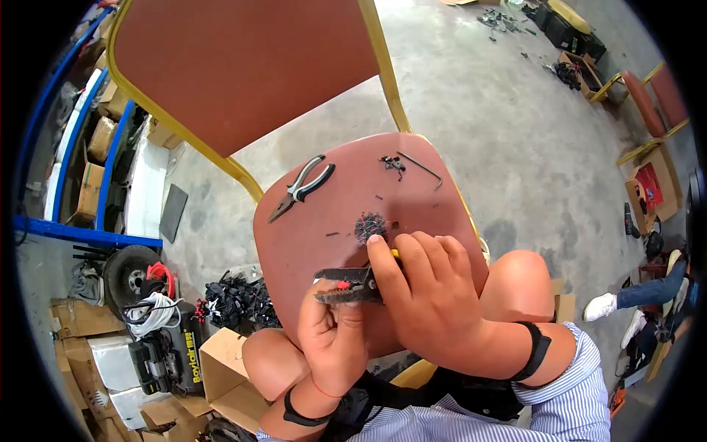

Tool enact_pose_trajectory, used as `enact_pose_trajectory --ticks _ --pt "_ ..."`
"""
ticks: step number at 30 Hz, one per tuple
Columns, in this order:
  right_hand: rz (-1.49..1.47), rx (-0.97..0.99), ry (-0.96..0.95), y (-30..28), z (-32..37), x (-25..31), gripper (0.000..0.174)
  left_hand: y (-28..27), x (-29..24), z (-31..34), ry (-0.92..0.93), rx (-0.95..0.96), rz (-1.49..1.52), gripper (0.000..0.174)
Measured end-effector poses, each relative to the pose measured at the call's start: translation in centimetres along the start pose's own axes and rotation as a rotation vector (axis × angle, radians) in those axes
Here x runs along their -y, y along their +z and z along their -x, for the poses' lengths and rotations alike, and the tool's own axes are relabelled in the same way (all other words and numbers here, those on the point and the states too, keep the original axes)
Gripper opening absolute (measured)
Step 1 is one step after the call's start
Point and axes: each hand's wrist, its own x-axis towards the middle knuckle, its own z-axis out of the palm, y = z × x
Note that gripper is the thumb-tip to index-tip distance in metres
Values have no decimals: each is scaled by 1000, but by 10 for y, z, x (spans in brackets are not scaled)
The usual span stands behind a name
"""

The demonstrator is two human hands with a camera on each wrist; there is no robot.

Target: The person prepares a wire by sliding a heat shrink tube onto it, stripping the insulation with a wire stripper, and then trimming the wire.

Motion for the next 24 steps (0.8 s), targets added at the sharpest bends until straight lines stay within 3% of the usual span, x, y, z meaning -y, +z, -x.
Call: enact_pose_trajectory --ticks 24 --pt "56 35 65 -4 2 3 46 -5 15 4 9 -34 6 20"
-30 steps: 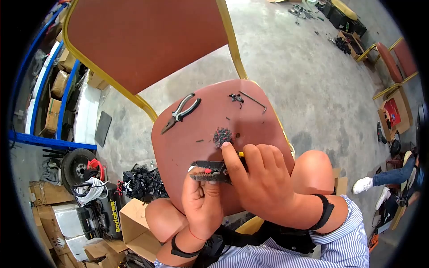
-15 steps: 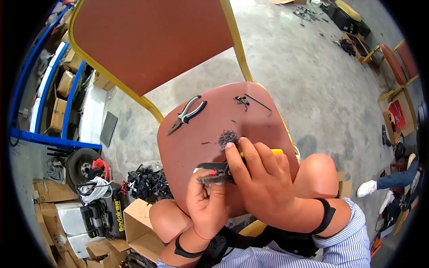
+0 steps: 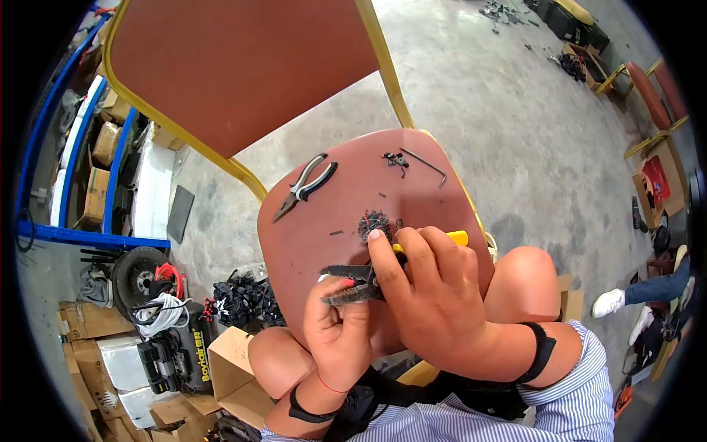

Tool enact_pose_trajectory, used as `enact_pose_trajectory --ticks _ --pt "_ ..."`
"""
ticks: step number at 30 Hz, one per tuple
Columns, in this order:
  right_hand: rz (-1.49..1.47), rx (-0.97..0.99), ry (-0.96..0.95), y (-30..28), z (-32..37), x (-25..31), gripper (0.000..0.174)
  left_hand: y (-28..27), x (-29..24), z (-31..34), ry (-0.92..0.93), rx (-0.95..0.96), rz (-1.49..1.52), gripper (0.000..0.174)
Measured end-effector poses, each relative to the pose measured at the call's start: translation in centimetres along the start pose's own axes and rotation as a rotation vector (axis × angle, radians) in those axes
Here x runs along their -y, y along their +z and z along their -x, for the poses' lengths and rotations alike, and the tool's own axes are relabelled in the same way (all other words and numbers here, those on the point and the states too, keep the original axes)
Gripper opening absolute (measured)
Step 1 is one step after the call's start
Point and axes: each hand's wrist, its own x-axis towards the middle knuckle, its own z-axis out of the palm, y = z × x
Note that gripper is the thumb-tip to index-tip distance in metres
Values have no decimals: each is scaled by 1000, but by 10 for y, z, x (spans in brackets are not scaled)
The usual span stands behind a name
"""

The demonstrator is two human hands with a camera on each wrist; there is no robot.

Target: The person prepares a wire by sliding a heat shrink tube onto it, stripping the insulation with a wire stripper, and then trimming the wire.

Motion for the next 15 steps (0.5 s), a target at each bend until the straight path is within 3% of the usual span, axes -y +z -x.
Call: enact_pose_trajectory --ticks 15 --pt "-74 19 -38 0 -1 -5 46 -10 0 -4 -32 40 -99 21"
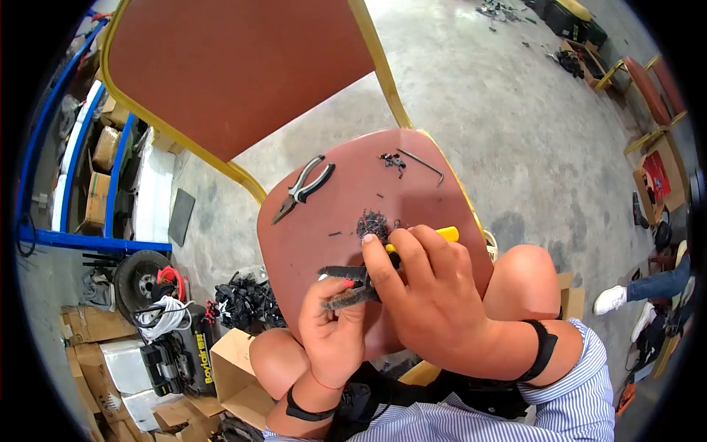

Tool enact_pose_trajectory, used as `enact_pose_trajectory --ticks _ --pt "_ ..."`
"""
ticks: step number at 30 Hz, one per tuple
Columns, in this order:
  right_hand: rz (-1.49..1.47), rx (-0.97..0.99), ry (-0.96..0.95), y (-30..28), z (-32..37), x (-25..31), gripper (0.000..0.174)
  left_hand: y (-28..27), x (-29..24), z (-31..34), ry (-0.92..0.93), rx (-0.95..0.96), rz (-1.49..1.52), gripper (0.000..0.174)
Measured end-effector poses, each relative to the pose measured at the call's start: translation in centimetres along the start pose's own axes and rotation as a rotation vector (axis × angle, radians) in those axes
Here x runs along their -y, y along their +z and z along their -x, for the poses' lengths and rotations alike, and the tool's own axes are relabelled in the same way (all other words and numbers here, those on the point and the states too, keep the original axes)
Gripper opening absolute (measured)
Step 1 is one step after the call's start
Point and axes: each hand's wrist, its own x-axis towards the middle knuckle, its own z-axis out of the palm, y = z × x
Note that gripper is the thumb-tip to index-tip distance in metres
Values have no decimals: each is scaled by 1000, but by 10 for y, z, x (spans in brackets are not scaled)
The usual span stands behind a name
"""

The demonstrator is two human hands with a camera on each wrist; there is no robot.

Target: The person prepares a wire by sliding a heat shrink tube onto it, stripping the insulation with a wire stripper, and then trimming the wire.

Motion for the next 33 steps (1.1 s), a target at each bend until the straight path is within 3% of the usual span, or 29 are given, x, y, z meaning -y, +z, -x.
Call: enact_pose_trajectory --ticks 17,33 --pt "43 -23 -14 -2 2 0 42 5 -9 -3 -52 -6 -18 15" --pt "40 -20 -27 -7 -3 -1 45 -3 4 1 32 -17 -21 21"
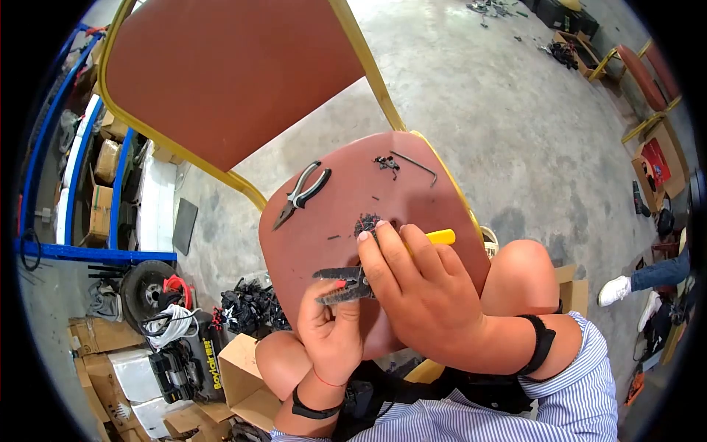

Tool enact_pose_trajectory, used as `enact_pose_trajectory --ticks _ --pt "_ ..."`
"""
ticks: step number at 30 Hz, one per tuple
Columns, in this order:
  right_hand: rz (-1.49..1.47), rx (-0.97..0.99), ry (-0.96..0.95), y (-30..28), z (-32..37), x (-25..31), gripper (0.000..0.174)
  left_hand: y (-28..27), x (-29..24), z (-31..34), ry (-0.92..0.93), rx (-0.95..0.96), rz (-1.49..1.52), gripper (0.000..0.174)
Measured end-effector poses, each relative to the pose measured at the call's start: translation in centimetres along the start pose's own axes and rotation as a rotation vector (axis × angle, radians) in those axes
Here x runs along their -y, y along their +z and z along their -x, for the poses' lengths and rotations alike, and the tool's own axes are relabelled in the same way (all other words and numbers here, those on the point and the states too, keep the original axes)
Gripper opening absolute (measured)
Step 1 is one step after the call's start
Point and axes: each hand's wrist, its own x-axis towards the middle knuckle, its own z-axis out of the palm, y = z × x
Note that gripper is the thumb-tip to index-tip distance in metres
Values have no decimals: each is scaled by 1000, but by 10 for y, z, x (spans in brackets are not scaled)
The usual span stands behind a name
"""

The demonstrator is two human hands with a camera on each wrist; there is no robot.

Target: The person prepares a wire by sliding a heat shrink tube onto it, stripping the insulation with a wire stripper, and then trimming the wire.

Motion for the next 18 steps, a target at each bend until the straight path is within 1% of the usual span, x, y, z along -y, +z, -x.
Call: enact_pose_trajectory --ticks 5,11,18 --pt "28 -11 5 2 1 1 43 1 -4 -1 -53 20 0 20" --pt "78 -15 -24 5 4 1 41 1 -4 -2 -31 26 -7 18" --pt "83 -10 -39 8 5 0 38 4 -5 -3 -72 8 46 16"
